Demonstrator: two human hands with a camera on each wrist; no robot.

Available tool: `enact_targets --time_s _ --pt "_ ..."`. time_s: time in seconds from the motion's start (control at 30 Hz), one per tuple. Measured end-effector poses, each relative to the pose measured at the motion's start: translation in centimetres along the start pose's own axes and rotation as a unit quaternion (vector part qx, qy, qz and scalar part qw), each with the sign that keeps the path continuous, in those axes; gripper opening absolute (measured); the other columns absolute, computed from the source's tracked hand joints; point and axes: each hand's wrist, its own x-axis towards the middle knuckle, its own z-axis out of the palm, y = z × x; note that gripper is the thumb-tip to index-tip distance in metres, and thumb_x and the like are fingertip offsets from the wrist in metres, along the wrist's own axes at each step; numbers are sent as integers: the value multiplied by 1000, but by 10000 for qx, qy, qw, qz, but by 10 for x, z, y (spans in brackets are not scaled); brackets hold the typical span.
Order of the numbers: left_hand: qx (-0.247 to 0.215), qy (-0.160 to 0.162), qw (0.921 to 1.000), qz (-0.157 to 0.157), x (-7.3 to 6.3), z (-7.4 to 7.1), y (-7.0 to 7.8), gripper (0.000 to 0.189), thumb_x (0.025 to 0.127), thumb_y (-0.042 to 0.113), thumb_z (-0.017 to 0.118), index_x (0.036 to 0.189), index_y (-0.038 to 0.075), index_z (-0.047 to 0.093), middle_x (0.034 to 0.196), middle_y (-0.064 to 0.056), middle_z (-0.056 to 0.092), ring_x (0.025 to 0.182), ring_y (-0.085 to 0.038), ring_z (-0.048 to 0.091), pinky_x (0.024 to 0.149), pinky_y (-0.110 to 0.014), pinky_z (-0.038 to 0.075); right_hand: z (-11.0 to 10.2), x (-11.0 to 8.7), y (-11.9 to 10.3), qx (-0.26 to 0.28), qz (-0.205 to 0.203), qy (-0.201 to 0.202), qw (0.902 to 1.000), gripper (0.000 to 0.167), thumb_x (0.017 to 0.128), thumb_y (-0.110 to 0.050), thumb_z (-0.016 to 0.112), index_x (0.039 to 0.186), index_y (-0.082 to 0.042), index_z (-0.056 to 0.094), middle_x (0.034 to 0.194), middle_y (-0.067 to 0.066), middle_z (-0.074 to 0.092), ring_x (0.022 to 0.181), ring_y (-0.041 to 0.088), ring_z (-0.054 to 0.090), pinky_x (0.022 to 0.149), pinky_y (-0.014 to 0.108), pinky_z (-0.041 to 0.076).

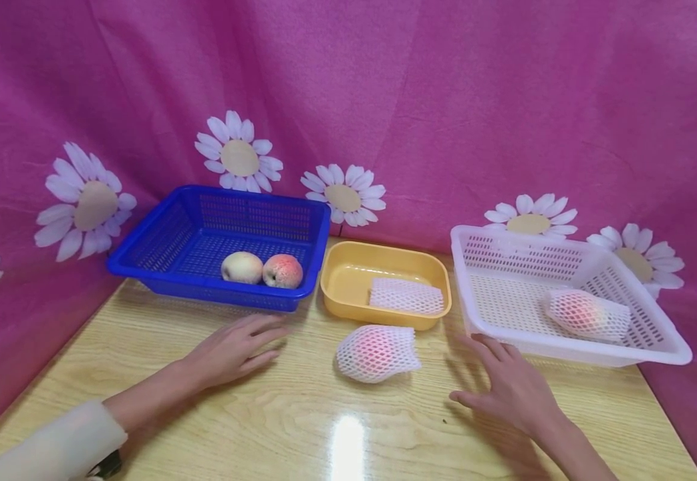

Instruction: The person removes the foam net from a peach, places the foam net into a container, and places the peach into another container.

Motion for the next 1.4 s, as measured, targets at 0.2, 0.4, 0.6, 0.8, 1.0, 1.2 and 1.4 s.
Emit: enact_targets --time_s 0.2,0.4,0.6,0.8,1.0,1.2,1.4 --pt "106 -40 9999 -33 -6 -1 -1 44 96 31 66 133 7 63 133 -15 60 121 -32 57 99 -51 47 -1 -7 4 -119 140 -110 9998 91 69 -64 81 141 -17 53 132 12 58 110 42 57 68 58 54" --pt "125 -15 9999 -89 -10 -2 0 42 97 32 64 130 6 65 131 -14 61 119 -31 57 99 -50 47 -1 -10 7 -214 189 -119 9995 91 69 -64 82 141 -18 53 133 13 57 109 42 57 66 58 54" --pt "128 -48 9998 -127 -9 -4 1 42 96 31 65 130 6 65 131 -15 61 119 -31 57 100 -50 47 0 -9 7 -228 99 -16 9997 90 69 -62 83 141 -16 54 132 13 57 109 42 57 68 59 54" --pt "119 -145 9998 -62 -4 -3 3 42 95 31 66 130 6 65 131 -16 61 121 -32 57 101 -50 46 -1 -6 5 35 76 9 10000 91 69 -58 85 142 -16 51 133 10 56 111 41 55 74 61 53" --pt "62 -205 9997 88 6 2 7 42 95 30 67 130 7 65 131 -16 60 121 -31 57 102 -49 46 -3 -1 1 233 32 -43 9997 92 69 -56 85 144 -15 49 137 13 55 117 41 53 82 61 51" --pt "0 -171 9996 237 14 6 13 42 98 32 64 132 7 64 130 -16 61 121 -32 57 101 -49 47 -3 5 -6 453 -66 -83 9989 91 70 -54 86 145 -18 49 137 11 54 120 38 53 87 60 51" --pt "-63 -119 9993 353 20 10 18 42 99 33 62 133 8 63 133 -19 59 123 -33 56 101 -50 47 -1 14 -12 585 -274 -34 9979 92 69 -51 88 145 -15 49 137 10 54 119 38 53 90 58 50"
